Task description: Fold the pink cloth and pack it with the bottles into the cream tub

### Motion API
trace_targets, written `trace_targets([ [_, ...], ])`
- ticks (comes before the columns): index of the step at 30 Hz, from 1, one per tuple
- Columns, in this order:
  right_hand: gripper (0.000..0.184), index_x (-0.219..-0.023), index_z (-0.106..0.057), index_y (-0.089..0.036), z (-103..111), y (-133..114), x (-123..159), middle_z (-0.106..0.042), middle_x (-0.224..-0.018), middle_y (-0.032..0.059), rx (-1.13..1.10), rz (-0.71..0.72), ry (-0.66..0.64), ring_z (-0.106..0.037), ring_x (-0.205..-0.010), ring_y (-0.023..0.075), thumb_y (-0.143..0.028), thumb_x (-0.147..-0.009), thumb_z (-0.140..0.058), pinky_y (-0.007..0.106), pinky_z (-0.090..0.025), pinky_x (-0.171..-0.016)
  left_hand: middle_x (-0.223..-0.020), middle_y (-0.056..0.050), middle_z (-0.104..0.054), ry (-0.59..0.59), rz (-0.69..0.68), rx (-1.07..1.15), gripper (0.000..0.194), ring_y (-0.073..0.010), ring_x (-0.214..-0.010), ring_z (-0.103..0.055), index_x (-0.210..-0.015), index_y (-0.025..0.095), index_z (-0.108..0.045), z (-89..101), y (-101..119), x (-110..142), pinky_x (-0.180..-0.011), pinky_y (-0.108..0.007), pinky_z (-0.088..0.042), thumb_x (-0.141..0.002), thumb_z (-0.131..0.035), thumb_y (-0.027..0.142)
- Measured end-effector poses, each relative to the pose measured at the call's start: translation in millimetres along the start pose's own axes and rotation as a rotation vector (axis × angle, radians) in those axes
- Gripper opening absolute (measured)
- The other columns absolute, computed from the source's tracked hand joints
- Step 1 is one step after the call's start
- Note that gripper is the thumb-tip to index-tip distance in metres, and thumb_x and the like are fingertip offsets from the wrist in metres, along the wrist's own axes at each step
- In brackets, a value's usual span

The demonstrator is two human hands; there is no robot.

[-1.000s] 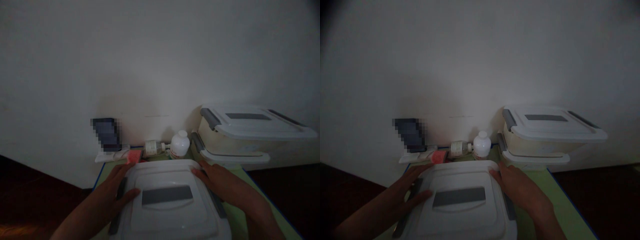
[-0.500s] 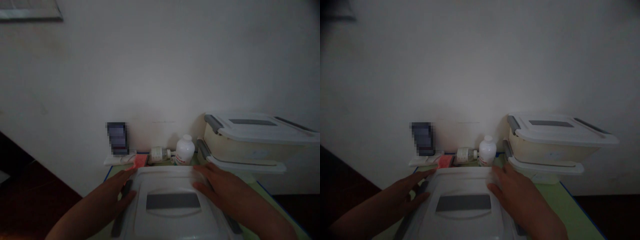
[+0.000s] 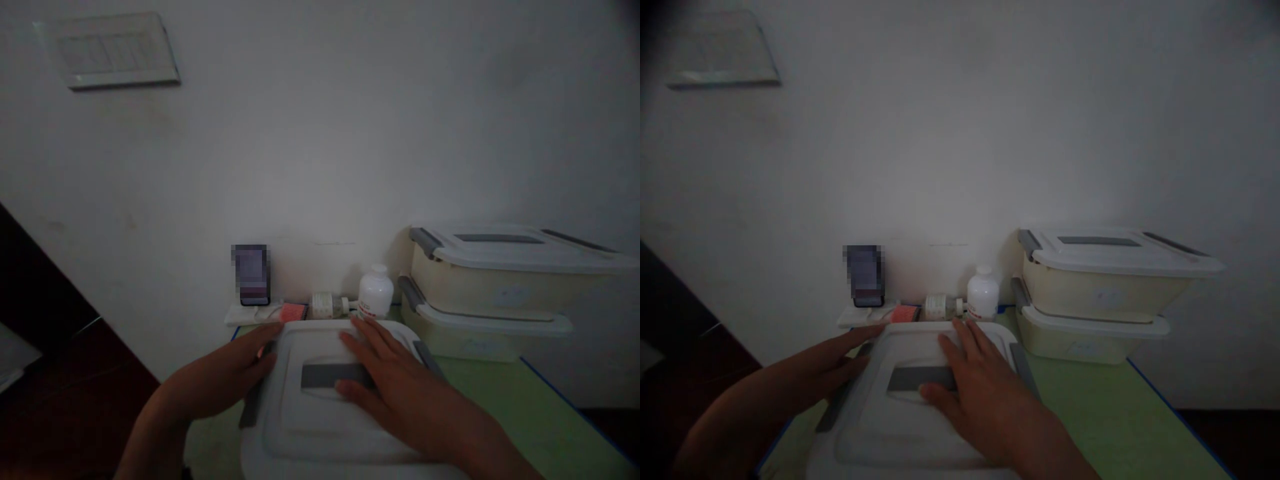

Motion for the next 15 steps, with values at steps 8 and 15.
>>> trace_targets([
  [8,0.066,-0.137,-0.033,-0.019,-1,-1,0,-0.019,-0.148,0.0098,0.017,0.006,-0.005,-0.008,-0.136,0.0264,-0.06,-0.086,-0.027,0.051,-0.019,-0.106,-0.13,-0.001,-0.052,-0.043,-0.085,0.138,0.044,-0.0195,-0.111,-0.055,-0.125,0.028,-0.048,10.4,-6,-3,-0.09,-0.033,-0.047,-0.082,-0.039,0.022],
  [15,0.06,-0.138,-0.028,-0.01,5,-5,-5,-0.024,-0.146,0.0118,0.011,0.05,0.013,-0.016,-0.135,0.0232,-0.046,-0.091,-0.028,0.043,-0.022,-0.108,-0.125,-0.004,-0.056,0.212,-0.202,-0.114,0.038,-0.0196,-0.116,-0.049,-0.119,0.022,-0.052,-18.9,17,-36,-0.102,-0.038,-0.034,-0.09,-0.032,0.035],
])
Point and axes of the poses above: each hand's wrist, its own x-axis away from the middle knuckle, its own z-axis out of the back of the hand, y = z × x, the point moved 3 cm from there along -x, towards the middle knuckle
